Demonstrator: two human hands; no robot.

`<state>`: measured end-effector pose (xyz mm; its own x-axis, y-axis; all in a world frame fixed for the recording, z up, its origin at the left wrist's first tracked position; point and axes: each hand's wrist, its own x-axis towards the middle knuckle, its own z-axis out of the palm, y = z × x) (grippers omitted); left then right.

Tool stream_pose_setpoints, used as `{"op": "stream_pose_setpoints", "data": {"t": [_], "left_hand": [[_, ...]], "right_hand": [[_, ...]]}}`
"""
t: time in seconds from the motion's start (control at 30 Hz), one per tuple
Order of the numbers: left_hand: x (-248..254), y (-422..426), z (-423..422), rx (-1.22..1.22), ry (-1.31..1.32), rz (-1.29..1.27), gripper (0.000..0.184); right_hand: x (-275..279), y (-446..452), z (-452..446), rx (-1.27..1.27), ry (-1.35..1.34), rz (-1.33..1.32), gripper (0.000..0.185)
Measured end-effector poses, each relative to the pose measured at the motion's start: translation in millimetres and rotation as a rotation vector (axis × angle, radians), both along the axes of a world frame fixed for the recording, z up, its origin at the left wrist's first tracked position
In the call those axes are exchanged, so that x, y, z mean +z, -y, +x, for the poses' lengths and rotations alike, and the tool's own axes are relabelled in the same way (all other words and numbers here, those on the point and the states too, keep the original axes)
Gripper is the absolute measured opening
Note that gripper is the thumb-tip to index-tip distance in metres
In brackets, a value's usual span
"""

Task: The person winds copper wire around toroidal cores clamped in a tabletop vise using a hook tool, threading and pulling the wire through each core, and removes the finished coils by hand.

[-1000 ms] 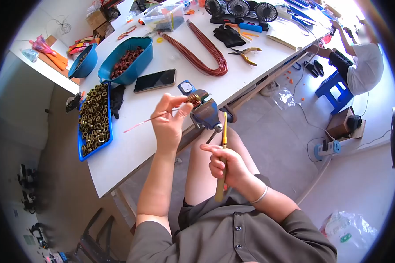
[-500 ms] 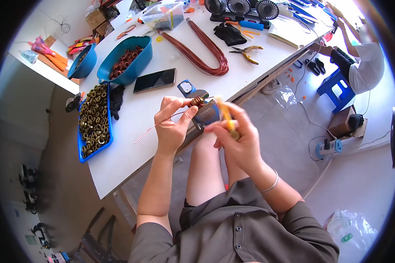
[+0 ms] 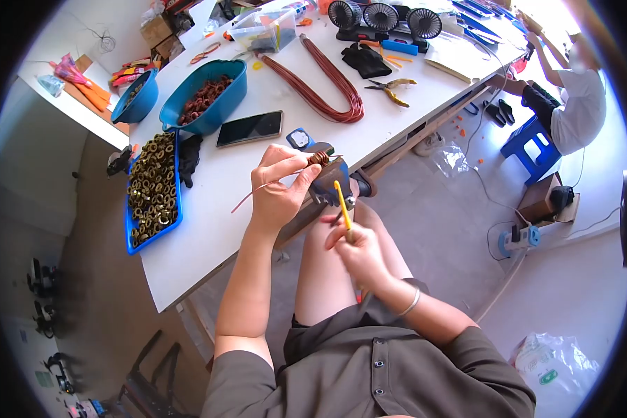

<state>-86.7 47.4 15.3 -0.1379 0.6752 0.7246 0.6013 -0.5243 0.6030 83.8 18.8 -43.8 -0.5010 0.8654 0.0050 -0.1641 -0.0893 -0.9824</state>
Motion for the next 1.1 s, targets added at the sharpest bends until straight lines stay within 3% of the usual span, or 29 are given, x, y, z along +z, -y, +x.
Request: {"op": "stream_pose_setpoints", "data": {"t": [0.03,0.1,0.2,0.3,0.37,0.4,0.5,0.6,0.7,0.87,0.9,0.97,1.07,1.1], "left_hand": [[1,1,1,-0.013,0.023,-0.009,0.012],[4,1,1,0.003,-0.007,-0.024,0.012],[8,5,4,0.051,-0.037,-0.089,0.011],[4,10,6,0.115,0.090,-0.176,0.014],[0,17,11,0.261,0.012,-0.118,0.021],[-8,21,14,0.294,0.103,-0.017,0.021],[-34,38,38,0.339,0.351,0.120,0.006],[-39,38,58,0.235,0.026,0.270,0.011],[-47,29,58,0.203,-0.050,0.378,0.027],[-46,15,53,0.158,-0.152,0.546,0.023],[-27,14,58,0.260,-0.139,0.509,0.025],[23,-5,72,0.377,-0.483,0.432,0.004],[46,-32,95,0.236,-0.645,-0.001,0.024],[43,-41,97,0.244,-0.718,-0.013,0.024]], "right_hand": [[29,5,-1,0.077,0.051,-0.273,0.012],[56,1,0,0.244,-0.129,-0.514,0.010],[65,0,5,0.278,-0.278,-0.658,0.012],[63,1,10,0.271,-0.284,-0.658,0.015],[65,1,12,0.238,-0.258,-0.586,0.015],[65,0,14,0.234,-0.261,-0.581,0.015],[62,-1,17,0.215,-0.217,-0.540,0.014],[55,-1,17,0.248,-0.196,-0.518,0.011],[53,-5,20,0.270,-0.226,-0.525,0.008],[45,-13,38,0.273,-0.227,-0.544,0.009],[42,-19,54,0.265,-0.175,-0.570,0.010],[25,-25,76,0.316,-0.146,-0.594,0.012],[6,-24,97,0.336,-0.147,-0.579,0.017],[9,-23,98,0.300,-0.229,-0.512,0.018]]}}
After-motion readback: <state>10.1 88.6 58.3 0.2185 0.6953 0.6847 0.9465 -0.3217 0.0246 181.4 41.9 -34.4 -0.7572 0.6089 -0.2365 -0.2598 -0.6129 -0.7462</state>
